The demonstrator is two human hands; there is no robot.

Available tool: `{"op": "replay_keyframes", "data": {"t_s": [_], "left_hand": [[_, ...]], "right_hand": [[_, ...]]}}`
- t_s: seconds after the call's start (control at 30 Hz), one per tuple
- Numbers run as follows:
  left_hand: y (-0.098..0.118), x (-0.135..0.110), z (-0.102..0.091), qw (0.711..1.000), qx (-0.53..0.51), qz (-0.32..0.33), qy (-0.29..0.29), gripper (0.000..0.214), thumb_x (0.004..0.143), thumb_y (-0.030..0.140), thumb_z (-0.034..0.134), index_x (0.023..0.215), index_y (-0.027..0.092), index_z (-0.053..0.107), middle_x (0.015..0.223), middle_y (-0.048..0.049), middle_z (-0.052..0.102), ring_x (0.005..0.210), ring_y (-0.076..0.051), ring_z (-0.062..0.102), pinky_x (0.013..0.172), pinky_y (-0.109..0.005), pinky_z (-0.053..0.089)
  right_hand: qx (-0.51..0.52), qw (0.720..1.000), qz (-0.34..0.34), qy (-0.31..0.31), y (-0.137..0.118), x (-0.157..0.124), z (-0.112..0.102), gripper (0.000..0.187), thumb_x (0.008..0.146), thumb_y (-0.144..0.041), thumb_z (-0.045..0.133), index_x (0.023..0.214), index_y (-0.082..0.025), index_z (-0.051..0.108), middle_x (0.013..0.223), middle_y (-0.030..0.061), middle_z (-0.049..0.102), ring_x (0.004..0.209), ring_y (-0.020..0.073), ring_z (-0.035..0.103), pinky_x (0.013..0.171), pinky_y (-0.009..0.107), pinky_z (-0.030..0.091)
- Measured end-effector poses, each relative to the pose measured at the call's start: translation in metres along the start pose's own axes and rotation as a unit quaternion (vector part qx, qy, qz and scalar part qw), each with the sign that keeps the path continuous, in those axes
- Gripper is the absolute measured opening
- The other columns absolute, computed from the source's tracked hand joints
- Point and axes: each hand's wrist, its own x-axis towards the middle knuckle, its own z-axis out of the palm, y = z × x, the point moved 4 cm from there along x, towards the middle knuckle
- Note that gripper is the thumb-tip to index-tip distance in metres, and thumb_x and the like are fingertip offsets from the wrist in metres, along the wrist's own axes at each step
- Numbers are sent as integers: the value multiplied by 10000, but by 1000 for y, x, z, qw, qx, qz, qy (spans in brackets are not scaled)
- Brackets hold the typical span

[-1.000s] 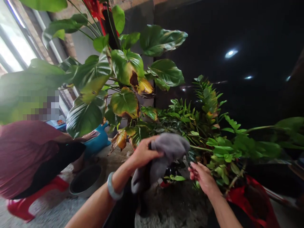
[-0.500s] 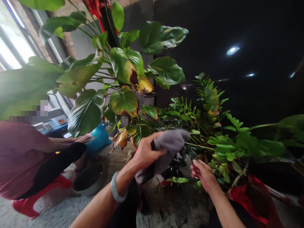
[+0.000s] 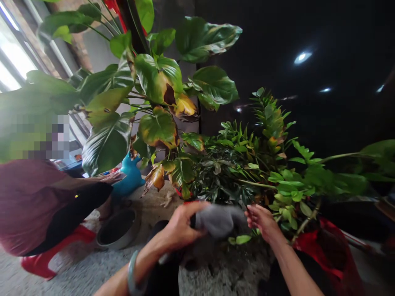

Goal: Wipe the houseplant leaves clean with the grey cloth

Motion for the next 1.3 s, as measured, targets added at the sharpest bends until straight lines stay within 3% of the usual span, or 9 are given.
{"op": "replay_keyframes", "data": {"t_s": [0.17, 0.23, 0.4, 0.63, 0.77, 0.9, 1.0, 1.13, 1.3], "left_hand": [[-1, 40, -27, 972, -37, 16, 231, 536, 642, 257, 663, 1161, 125, 647, 1122, -65, 703, 1069, -261, 625, 981, -368, 461], [-18, 39, -7, 978, -18, -23, 208, 551, 590, 210, 665, 1133, 110, 664, 1127, -90, 704, 1073, -279, 622, 989, -384, 455], [-37, -10, 34, 999, -16, -41, -24, 439, 561, 119, 632, 981, 198, 732, 956, -17, 752, 928, -236, 669, 884, -323, 510], [-14, 18, -56, 947, -6, 0, 320, 499, 649, 264, 671, 1136, 152, 660, 1093, -44, 718, 1059, -251, 632, 973, -365, 473], [-44, 29, -24, 966, 33, -93, 239, 511, 568, 137, 661, 1076, 174, 689, 1071, -34, 731, 1061, -268, 634, 982, -400, 465], [-60, -10, 6, 985, 12, -138, 105, 544, 542, 82, 626, 1071, 184, 705, 1005, -14, 749, 970, -258, 663, 893, -344, 509], [-36, -18, -31, 979, -6, -64, 192, 475, 601, 145, 628, 1067, 188, 704, 1000, -3, 742, 948, -239, 664, 862, -309, 517], [-15, 24, -92, 931, 67, -3, 358, 494, 649, 232, 683, 1138, 162, 664, 1093, -44, 708, 1056, -261, 628, 972, -368, 471], [-63, 39, -63, 934, 120, -167, 292, 538, 579, 100, 672, 1116, 139, 679, 1052, -83, 727, 1024, -283, 648, 932, -403, 495]], "right_hand": [[-30, 999, 0, -24, 1, -1, 12, 261, 472, -261, 799, 541, -170, 565, 486, 33, 630, 362, 108, 527, 349, 203, 391], [-42, 998, -3, -40, 3, -2, 16, 255, 468, -265, 799, 531, -165, 572, 482, 40, 627, 362, 116, 530, 348, 211, 381], [-68, 995, -10, -72, 1, -7, 15, 246, 458, -284, 800, 503, -158, 594, 463, 37, 611, 381, 124, 530, 361, 220, 367], [-75, 995, -8, -70, -2, -7, 15, 247, 429, -313, 805, 498, -175, 612, 500, 37, 641, 401, 128, 520, 378, 235, 378], [-71, 996, -19, -53, 0, -7, 18, 275, 420, -345, 817, 508, -187, 610, 496, 30, 637, 408, 135, 525, 376, 237, 379], [-78, 995, -22, -52, 1, -8, 17, 288, 398, -356, 818, 484, -180, 607, 472, 23, 619, 396, 129, 508, 372, 239, 364], [-71, 995, -22, -62, -1, -9, 17, 279, 386, -347, 814, 483, -174, 617, 472, 35, 626, 388, 128, 502, 376, 246, 366], [-54, 997, -16, -47, -4, -11, 22, 290, 370, -348, 819, 497, -188, 614, 487, 45, 650, 396, 139, 518, 390, 254, 391], [-47, 998, -14, -38, -6, -14, 25, 301, 364, -351, 815, 515, -196, 606, 489, 30, 653, 395, 134, 511, 391, 250, 392]]}}
